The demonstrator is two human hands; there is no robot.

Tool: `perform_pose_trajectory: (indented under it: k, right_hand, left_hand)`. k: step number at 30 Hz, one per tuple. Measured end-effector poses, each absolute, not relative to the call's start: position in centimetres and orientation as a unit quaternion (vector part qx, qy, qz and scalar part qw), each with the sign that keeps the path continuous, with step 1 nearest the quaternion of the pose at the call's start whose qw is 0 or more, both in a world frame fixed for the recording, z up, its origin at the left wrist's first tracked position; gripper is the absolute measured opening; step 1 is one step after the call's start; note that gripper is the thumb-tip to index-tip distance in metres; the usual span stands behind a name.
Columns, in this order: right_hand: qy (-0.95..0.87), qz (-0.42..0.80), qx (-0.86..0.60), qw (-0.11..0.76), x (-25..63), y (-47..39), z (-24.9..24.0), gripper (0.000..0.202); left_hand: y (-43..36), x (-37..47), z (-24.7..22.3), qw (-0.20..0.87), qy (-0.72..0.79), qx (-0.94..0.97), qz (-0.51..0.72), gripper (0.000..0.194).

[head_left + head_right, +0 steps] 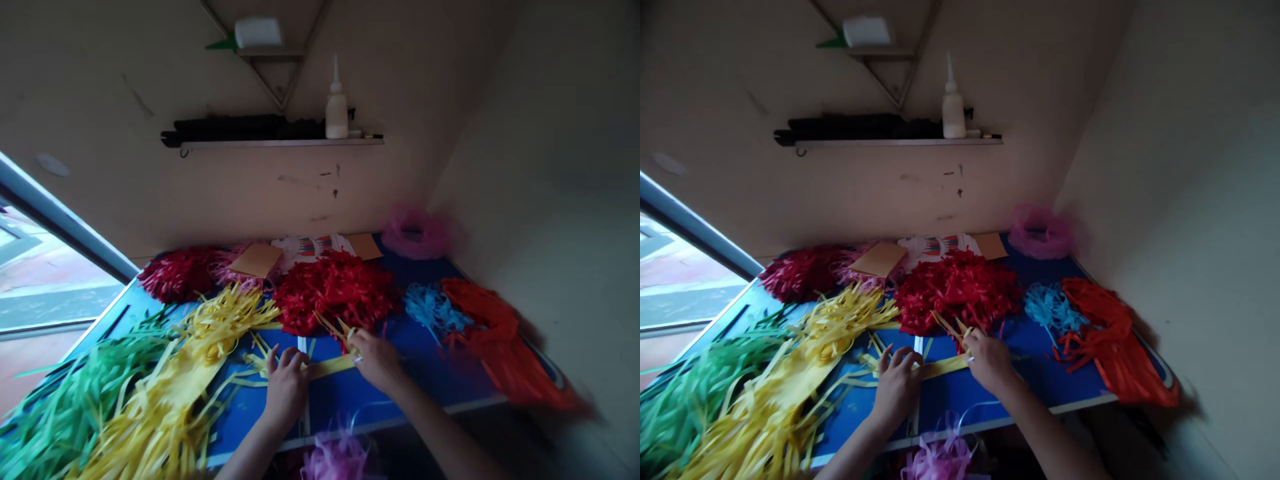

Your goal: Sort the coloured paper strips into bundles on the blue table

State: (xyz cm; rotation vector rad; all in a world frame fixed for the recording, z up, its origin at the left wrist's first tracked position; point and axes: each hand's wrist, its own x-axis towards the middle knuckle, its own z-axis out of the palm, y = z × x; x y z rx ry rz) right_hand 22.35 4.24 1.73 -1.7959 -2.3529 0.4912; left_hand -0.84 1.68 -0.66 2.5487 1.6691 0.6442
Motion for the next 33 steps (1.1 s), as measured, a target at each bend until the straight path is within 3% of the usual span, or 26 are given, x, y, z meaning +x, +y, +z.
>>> perform_pose_trajectory:
  k: [5,9,14,24,33]
  right_hand:
    - [-0.871,0.137,-0.47,0.037,22.3,3.5,1.2,0.016]
    - [-0.86,0.13,-0.491,0.045,21.8,3.8,0.8,0.022]
    - [-0.854,0.126,-0.5,0.068,21.1,3.2,0.7,0.014]
    - [-0.801,0.184,-0.553,0.137,24.0,3.1,-0.8,0.008]
    - [-0.788,0.178,-0.576,0.122,22.9,3.9,-0.3,0.009]
  left_hand:
    - [1.6,-0.6,-0.4,-0.002,0.497,0.84,0.22,0.02]
    - [1.5,0.1,-0.8,-0.029,0.495,0.834,0.239,0.01]
    - [1.5,0.1,-1.5,-0.038,0.5,0.835,0.224,0.019]
    - [1.7,-1.7,-0.8,0.138,0.517,0.812,0.234,0.019]
    - [2.5,-0.6,-0.5,0.092,0.569,0.798,0.175,0.019]
